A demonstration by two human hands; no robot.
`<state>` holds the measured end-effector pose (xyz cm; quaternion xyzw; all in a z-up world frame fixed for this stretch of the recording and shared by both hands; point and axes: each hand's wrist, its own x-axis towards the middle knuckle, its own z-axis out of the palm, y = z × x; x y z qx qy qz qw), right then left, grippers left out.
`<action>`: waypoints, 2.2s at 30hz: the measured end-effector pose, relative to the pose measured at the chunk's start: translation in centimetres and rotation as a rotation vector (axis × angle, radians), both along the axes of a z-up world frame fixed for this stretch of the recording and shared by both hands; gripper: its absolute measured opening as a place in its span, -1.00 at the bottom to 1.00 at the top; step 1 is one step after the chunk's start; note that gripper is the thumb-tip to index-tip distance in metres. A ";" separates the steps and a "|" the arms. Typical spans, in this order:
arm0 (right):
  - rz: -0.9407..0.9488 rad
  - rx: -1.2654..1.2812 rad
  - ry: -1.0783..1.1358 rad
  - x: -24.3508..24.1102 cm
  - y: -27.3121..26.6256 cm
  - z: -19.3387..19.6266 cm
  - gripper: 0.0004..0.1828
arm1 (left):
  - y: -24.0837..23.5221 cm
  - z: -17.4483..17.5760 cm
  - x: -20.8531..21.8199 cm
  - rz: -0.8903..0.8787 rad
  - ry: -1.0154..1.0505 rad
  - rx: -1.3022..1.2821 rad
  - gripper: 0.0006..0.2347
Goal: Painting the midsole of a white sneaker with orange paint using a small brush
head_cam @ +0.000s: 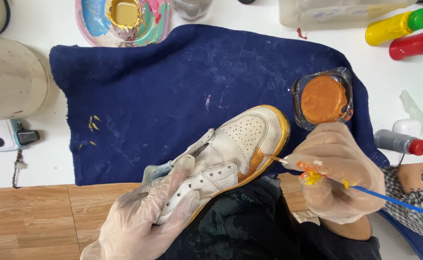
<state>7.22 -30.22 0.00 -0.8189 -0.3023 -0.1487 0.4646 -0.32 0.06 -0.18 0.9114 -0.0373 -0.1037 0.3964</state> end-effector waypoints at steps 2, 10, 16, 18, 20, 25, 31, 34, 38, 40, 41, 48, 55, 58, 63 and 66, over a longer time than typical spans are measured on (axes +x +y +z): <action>0.006 0.030 -0.015 -0.4 -0.7 -0.5 -0.87 | 0.1 -0.1 0.1 -0.045 -0.042 -0.037 -0.50; -0.016 -0.008 -0.019 0.1 0.4 0.2 -0.88 | -0.1 0.2 0.1 -0.015 -0.040 -0.008 -0.50; 0.010 0.019 0.011 -0.3 -0.4 -0.1 -0.86 | 0.0 0.1 0.0 -0.037 -0.058 -0.014 -0.50; 0.035 -0.028 0.048 -0.2 -0.1 0.4 -0.86 | -0.1 0.2 -0.1 -0.003 -0.020 0.028 -0.50; -0.072 -0.080 0.018 -0.1 0.3 0.5 -0.81 | 0.0 0.3 0.1 -0.042 -0.083 -0.034 -0.50; -0.010 -0.037 -0.007 0.0 0.2 0.6 -0.89 | -0.1 0.2 0.3 -0.052 -0.104 -0.037 -0.50; -0.038 -0.077 -0.069 0.2 0.4 0.5 -0.87 | 0.0 -0.1 0.2 -0.068 -0.086 -0.028 -0.48; -0.025 -0.086 -0.035 0.4 0.8 1.5 -0.80 | -0.1 0.1 0.2 -0.055 -0.101 -0.022 -0.48; -0.037 -0.092 -0.041 0.2 0.4 0.7 -0.86 | -0.1 0.3 0.4 -0.047 -0.087 -0.045 -0.50; -0.029 -0.092 -0.063 0.3 0.4 0.8 -0.87 | -0.3 0.3 0.2 -0.035 -0.092 -0.023 -0.49; -0.021 -0.092 -0.082 0.3 0.3 0.9 -0.87 | -0.3 0.2 0.1 -0.024 -0.093 0.000 -0.49; -0.012 -0.145 0.041 0.7 0.5 1.2 -0.78 | 0.1 0.0 0.0 -0.066 -0.020 -0.007 -0.48; 0.007 0.097 -0.141 0.9 -0.3 -0.5 -0.87 | -0.1 -0.1 0.4 -0.069 -0.099 -0.043 -0.47; -0.122 0.233 -0.187 -0.5 -0.8 -1.1 -0.86 | -0.3 0.0 0.4 0.011 -0.004 0.066 -0.49; -0.286 0.250 -0.170 -2.8 -4.4 -2.0 -0.77 | -1.1 4.2 3.9 0.121 0.588 0.178 -0.40; -0.166 0.396 -0.130 -3.9 -7.9 -4.1 -0.70 | -1.8 7.1 5.6 0.368 0.774 0.013 -0.50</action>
